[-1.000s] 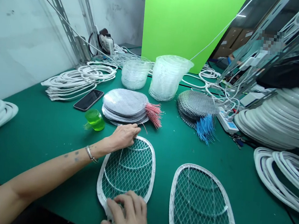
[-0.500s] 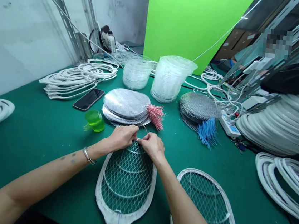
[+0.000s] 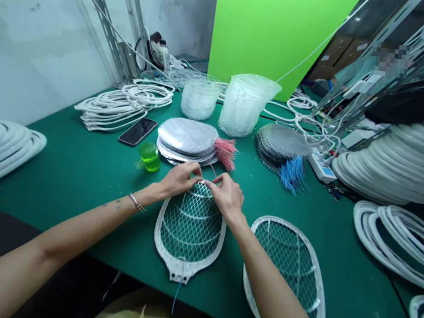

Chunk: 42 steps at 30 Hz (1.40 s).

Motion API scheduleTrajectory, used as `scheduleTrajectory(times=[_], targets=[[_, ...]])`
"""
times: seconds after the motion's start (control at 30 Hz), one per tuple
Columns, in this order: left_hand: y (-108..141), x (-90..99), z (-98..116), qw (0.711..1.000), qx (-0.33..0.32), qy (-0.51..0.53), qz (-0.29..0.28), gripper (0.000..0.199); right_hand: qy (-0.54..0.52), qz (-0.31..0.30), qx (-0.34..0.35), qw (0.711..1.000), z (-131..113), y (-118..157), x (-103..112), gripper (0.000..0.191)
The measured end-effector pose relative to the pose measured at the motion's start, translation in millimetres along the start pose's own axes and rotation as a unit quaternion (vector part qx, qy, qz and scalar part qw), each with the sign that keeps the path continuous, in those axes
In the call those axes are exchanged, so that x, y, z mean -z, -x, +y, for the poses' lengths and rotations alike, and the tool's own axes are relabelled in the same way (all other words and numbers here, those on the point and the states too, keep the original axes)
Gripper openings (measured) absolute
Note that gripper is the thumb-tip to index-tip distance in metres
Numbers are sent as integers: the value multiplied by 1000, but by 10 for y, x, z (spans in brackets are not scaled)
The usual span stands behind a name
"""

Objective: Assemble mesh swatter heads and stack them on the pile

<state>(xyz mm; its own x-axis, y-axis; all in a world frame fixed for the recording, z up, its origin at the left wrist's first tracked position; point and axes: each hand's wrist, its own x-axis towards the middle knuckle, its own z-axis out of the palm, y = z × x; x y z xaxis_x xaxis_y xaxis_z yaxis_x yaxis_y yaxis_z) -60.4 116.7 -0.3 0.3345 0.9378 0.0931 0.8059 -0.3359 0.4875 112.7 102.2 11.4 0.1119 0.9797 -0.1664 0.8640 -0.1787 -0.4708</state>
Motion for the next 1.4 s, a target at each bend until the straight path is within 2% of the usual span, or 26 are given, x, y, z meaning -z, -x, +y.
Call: scheduleTrajectory(times=[0.07,0.1,0.2,0.27,0.37,0.5,0.67,0.97,1.1,1.17,1.27,1.33,1.4], targets=[[272,107,53,998,-28,44,21,15,-14,43,30,999,178,398,48,36],[449,156,73,995,-56,75,20,17,-24,63,66,996,289,634,49,35],[1052,223,86,972,-173,157,-32,20,-58,103,257,959,618,1385,-53,20],[1410,169,60,964,-216,142,-56,21,-48,98,352,930,766,1788,-187,13],[1715,0,5,962,-254,77,-62,19,4,88,420,903,834,2081,-379,33],[1744,-122,-23,957,-285,16,-59,29,56,87,431,896,769,2069,-440,40],[1710,-69,-1,942,-329,-14,-66,34,65,101,427,896,717,2024,-362,35],[1695,-77,83,941,-333,-44,-46,27,44,79,424,901,710,1995,-357,33],[1664,-64,111,933,-348,-62,-67,25,33,72,421,904,699,1988,-330,33],[1656,-33,146,929,-351,-80,-88,24,15,50,415,909,689,1980,-311,31],[1658,40,216,929,-335,-96,-123,26,-41,3,376,926,652,1902,-285,17],[1654,94,249,931,-325,-86,-142,34,-56,1,319,946,605,1782,-266,7],[1630,140,255,931,-322,-68,-157,38,-36,-22,260,965,542,1621,-243,15]])
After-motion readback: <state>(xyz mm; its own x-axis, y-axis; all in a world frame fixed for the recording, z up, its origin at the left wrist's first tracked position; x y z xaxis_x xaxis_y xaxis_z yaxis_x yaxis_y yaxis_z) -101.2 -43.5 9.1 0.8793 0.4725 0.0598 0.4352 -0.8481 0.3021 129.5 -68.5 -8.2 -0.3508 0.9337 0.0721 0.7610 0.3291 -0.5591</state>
